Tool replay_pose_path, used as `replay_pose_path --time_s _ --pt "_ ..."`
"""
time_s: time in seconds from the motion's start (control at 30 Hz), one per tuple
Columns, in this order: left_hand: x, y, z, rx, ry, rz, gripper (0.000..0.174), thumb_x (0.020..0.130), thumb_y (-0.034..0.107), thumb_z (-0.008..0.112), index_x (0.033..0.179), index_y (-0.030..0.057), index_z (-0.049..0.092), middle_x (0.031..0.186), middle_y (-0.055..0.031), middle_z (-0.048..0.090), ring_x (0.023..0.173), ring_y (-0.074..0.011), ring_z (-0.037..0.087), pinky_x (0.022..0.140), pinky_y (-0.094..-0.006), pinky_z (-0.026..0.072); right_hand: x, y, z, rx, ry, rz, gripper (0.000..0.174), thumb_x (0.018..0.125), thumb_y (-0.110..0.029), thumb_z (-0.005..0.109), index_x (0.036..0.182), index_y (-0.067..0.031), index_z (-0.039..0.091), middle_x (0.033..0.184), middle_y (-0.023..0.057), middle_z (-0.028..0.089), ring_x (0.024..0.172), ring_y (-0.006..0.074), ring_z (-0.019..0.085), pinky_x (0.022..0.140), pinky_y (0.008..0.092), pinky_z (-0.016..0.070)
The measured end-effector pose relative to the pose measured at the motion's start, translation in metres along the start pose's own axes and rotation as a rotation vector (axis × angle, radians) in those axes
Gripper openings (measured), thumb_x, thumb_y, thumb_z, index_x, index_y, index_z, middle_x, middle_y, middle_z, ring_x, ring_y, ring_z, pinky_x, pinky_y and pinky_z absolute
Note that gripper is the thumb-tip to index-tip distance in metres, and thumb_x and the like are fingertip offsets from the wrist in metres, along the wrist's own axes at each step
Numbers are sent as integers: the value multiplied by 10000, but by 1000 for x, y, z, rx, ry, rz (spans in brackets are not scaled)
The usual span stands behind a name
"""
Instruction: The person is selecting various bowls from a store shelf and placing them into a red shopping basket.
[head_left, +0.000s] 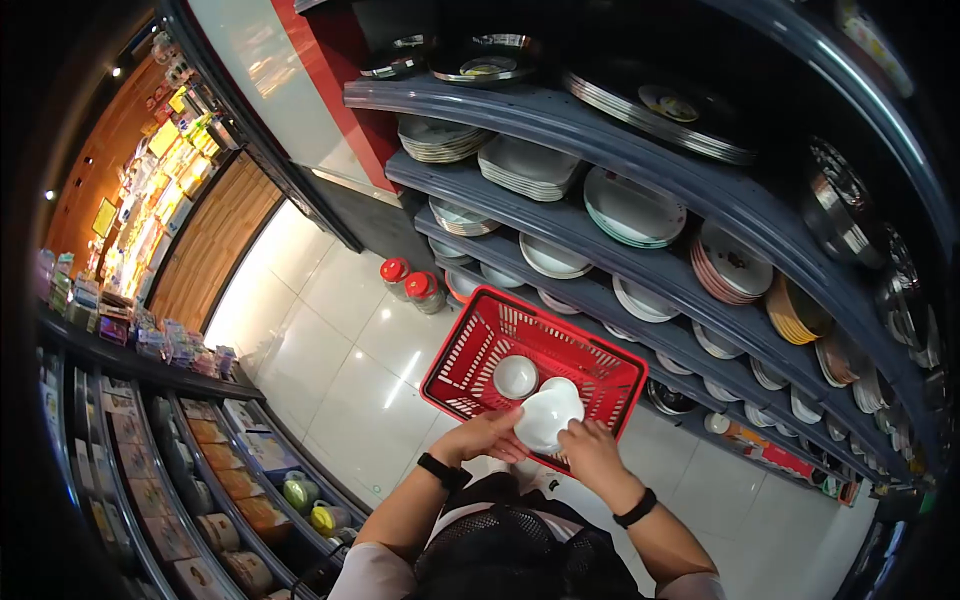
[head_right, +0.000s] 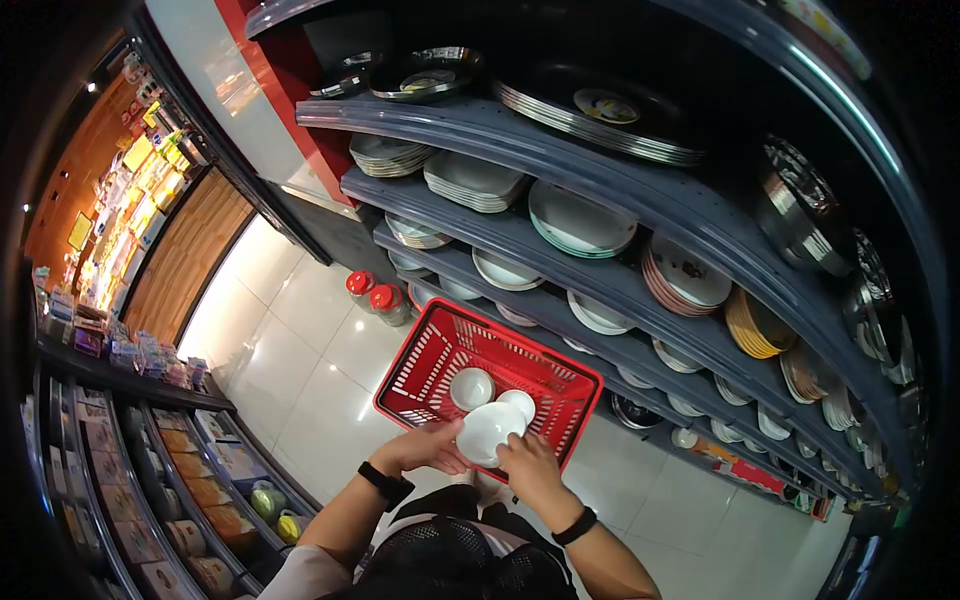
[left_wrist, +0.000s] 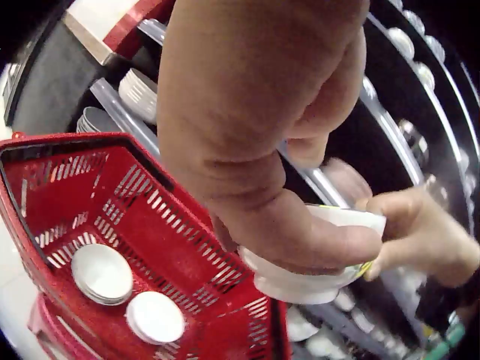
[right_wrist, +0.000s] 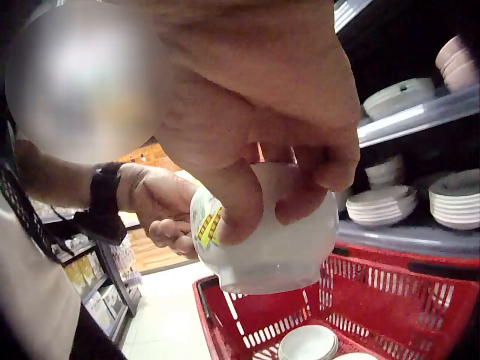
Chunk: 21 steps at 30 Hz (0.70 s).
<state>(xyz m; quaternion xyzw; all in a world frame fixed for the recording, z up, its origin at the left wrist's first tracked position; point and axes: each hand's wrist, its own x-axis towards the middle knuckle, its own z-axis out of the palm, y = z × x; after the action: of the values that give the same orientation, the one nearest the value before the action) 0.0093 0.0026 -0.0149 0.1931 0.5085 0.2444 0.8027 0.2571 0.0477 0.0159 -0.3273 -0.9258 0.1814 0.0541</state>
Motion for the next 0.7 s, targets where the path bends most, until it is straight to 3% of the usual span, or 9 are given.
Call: replay_pose_path --time_s 0.03,0.2,0.3,0.37,0.4,0.47,0.5,0.53,0.7 --pt "12 -6 -10 85 65 -41 506 978 391 573 1296 4 498 1023 -171 685 778 -220 721 713 -328 624 6 1 20 9 82 -49 160 739 -159 700 843 -68 620 885 101 574 891 308 599 822 450 456" --pt "64 -10 -51 217 92 -47 453 902 90 551 1334 6 441 1014 -165 678 733 -222 728 664 -333 637 32 4 76 0 -4 16 186 763 -159 705 899 -59 628 963 102 587 954 319 599 878 465 465" --pt "106 -6 -74 359 175 -8 500 863 11 517 1352 -15 413 992 -182 677 710 -253 727 613 -342 637 40 0 85 174 19 196 367 820 -127 681 1174 -80 595 1259 134 532 1088 359 586 922 470 488" --pt "143 -9 -92 345 254 61 506 851 -42 465 1353 -29 395 983 -204 673 699 -297 728 530 -364 627 38 -10 71 241 32 282 411 826 -119 678 1222 -80 575 1287 137 519 1104 368 580 935 467 487" --pt "167 -10 -102 417 429 -89 510 864 -48 418 1371 -19 366 1034 -223 667 731 -321 730 516 -381 626 39 -10 68 298 57 349 455 832 -111 674 1269 -80 554 1314 140 505 1120 376 574 948 463 486" --pt "201 -18 -127 441 513 -80 526 886 -32 378 1409 -10 325 1067 -239 664 730 -329 729 509 -382 620 26 -7 76 287 131 361 462 837 -101 668 1282 -71 550 1274 161 532 1051 376 596 892 461 507" --pt "214 -17 -132 863 656 -92 504 920 55 438 1409 -11 337 1016 -253 693 760 -329 731 565 -374 621 18 -6 81 324 119 436 459 837 -96 666 1281 -71 550 1260 163 536 1027 380 606 869 457 517" --pt "224 -20 -138 652 641 -144 512 939 102 450 1423 -10 325 1103 -226 682 841 -326 728 630 -379 622 9 -5 86 363 107 512 457 837 -91 663 1279 -72 550 1246 165 540 1003 384 616 847 454 527" --pt "258 -39 -157 773 684 -309 669 895 69 539 1474 -15 215 1106 -207 685 917 -320 716 660 -384 613 -28 -1 106 355 79 704 470 828 -81 671 1278 -79 536 1116 180 596 951 403 633 797 461 542"
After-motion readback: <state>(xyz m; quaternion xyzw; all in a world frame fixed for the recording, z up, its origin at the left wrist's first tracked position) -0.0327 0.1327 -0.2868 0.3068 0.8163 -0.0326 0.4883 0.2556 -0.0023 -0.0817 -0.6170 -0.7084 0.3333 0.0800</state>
